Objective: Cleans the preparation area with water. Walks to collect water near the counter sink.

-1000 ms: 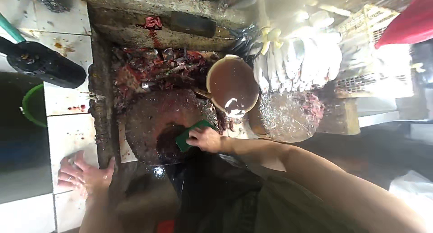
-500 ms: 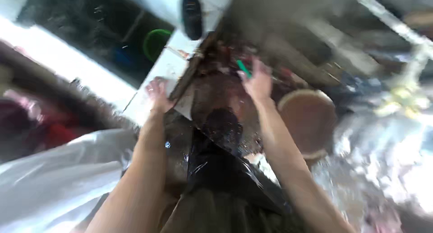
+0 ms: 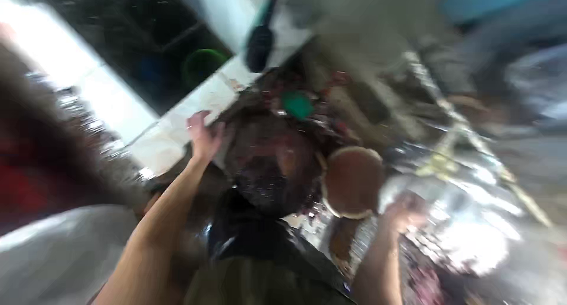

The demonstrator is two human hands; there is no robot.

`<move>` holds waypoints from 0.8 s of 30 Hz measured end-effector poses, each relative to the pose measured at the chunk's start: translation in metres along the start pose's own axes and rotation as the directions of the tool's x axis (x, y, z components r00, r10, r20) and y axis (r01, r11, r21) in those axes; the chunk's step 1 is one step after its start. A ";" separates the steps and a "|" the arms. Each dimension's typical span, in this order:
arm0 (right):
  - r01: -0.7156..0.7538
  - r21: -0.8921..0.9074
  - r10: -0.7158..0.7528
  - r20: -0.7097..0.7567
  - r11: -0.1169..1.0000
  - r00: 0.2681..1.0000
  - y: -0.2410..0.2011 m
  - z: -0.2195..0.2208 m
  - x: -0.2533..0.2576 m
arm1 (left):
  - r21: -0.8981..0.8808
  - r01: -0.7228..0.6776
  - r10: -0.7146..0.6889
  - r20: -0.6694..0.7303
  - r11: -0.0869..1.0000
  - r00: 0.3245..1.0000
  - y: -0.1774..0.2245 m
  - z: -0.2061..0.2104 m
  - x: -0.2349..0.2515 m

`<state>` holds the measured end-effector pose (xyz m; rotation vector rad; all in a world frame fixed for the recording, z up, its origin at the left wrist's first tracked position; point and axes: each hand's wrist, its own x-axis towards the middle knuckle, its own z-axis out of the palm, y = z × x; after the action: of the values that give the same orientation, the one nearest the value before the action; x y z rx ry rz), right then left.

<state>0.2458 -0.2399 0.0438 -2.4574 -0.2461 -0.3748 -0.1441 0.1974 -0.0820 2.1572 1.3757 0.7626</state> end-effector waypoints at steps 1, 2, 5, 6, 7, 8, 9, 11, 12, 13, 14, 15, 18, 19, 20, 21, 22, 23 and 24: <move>-0.047 -0.002 0.047 -0.046 0.999 0.998 0.002 -0.007 0.013 | -0.109 -0.010 0.008 -0.019 0.994 1.000 0.034 0.015 -0.010; -0.069 0.001 0.069 -0.075 0.998 0.995 0.004 -0.011 0.025 | -0.214 -0.011 0.018 0.033 0.977 0.999 0.071 0.029 -0.024; -0.088 -0.001 0.088 -0.043 0.996 0.995 -0.002 -0.027 0.052 | -0.484 -0.042 0.196 0.272 0.874 0.942 0.178 0.080 -0.073; -0.139 -0.016 0.139 0.048 0.990 0.989 -0.003 -0.033 0.057 | -0.501 -0.077 0.283 0.348 0.862 0.894 0.205 0.098 -0.088; -0.203 -0.041 0.207 0.164 0.978 0.965 0.002 -0.032 0.063 | -0.478 -0.096 0.333 0.440 0.873 0.834 0.228 0.115 -0.100; -0.269 -0.060 0.275 0.284 0.961 0.919 0.012 -0.027 0.068 | -0.437 -0.066 0.323 0.548 0.897 0.772 0.248 0.129 -0.112; -0.302 -0.092 0.313 0.387 0.949 0.867 0.027 -0.020 0.072 | -0.379 0.036 0.250 0.677 0.925 0.692 0.267 0.139 -0.126; -0.242 -0.165 0.293 0.531 0.956 0.795 0.055 0.004 0.081 | -0.194 0.396 0.016 0.912 0.897 0.410 0.296 0.155 -0.161; -0.176 -0.170 0.242 0.571 0.970 0.784 0.066 0.022 0.089 | -0.089 0.580 -0.084 0.960 0.810 0.266 0.303 0.163 -0.182; -0.117 -0.162 0.192 0.604 0.980 0.774 0.069 0.041 0.098 | -0.013 0.713 -0.144 0.977 0.701 0.159 0.308 0.171 -0.204; -0.058 -0.157 0.145 0.626 0.986 0.766 0.068 0.059 0.106 | 0.030 0.792 -0.179 0.979 0.610 0.101 0.311 0.180 -0.223; -0.009 -0.161 0.112 0.642 0.987 0.759 0.066 0.076 0.114 | 0.044 0.829 -0.209 0.974 0.557 0.089 0.315 0.191 -0.240; 0.033 -0.244 0.143 0.666 0.969 0.732 0.065 0.120 0.139 | 0.019 0.862 -0.336 0.925 0.507 0.177 0.326 0.232 -0.274; 0.016 -0.276 0.181 0.674 0.961 0.716 0.068 0.133 0.149 | -0.009 0.875 -0.387 0.895 0.483 0.223 0.328 0.246 -0.282; 0.014 -0.302 0.209 0.690 0.953 0.694 0.073 0.145 0.157 | -0.044 0.886 -0.426 0.865 0.461 0.265 0.327 0.258 -0.289; 0.023 -0.317 0.224 0.717 0.948 0.660 0.079 0.155 0.165 | -0.075 0.886 -0.458 0.834 0.458 0.307 0.326 0.267 -0.295; 0.040 -0.317 0.223 0.745 0.948 0.629 0.084 0.164 0.171 | -0.098 0.877 -0.483 0.803 0.471 0.349 0.326 0.272 -0.300; 0.067 -0.312 0.207 0.763 0.948 0.612 0.090 0.170 0.174 | -0.111 0.867 -0.490 0.787 0.485 0.374 0.327 0.271 -0.302; 0.119 -0.307 0.180 0.785 0.944 0.592 0.095 0.173 0.177 | -0.114 0.862 -0.486 0.785 0.494 0.383 0.329 0.268 -0.303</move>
<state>0.4737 -0.1923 -0.0835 -2.7963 -0.5514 0.8551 0.1482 -0.2321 -0.1281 0.9886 1.2853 -0.0601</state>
